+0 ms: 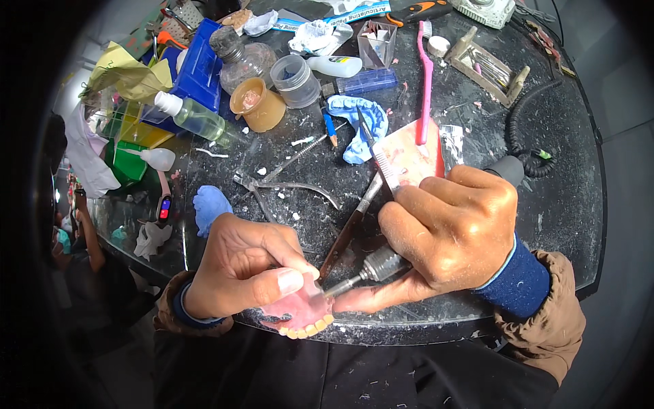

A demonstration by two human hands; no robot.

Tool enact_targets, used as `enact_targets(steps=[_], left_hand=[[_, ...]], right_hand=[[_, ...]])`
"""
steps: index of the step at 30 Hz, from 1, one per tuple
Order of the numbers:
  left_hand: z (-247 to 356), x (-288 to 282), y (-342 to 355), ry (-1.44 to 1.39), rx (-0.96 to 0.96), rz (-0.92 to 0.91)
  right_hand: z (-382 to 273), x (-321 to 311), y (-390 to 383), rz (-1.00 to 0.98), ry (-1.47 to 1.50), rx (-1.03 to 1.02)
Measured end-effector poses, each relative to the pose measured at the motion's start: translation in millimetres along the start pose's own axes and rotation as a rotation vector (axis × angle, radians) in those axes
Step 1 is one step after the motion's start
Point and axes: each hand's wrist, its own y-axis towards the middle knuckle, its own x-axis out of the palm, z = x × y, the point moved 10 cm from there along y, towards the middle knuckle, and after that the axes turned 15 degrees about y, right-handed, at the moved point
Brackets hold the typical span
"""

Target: The person uses a handheld rotary polishing tool to smooth the surfaces of a pink dental prosthesis, rotating the item to reach different edges and grooves.

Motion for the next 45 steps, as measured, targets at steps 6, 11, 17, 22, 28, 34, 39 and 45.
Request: enact_targets(steps=[6, 11, 17, 22, 28, 34, 39, 45], left_hand=[[0.3, 0.5, -0.1, -0.018, -0.008, 0.003], [-0.5, -0.9, 0.0, -0.016, -0.005, 0.008], [0.6, -0.5, -0.9, -0.016, -0.008, -0.003], [0.6, -0.3, -0.7, -0.012, -0.007, -0.012], [-1.2, -0.5, -1.0, -0.026, -0.001, -0.006], [-0.2, -0.6, 0.5, -0.016, 0.017, -0.004], [-1.1, -0.3, 0.4, 0.002, 0.023, -0.003], [2.8, -0.3, 1.0, 0.025, 0.057, 0.001]], right_hand=[[0.7, 1.1, -0.7, -0.002, -0.007, 0.006], [-1.1, 3.6, -2.5, -0.022, 0.016, -0.024], [-2.5, 6.6, -4.9, -0.063, 0.022, -0.056], [-1.0, 6.2, -4.1, -0.045, 0.044, -0.040], [-2.7, 7.5, -3.3, -0.034, 0.053, -0.038], [-6.2, 12.6, -4.4, -0.082, 0.091, -0.028], [-4.6, 15.0, -4.2, -0.090, 0.080, -0.015], [-5.8, 14.4, -4.0, -0.075, 0.085, 0.000]])
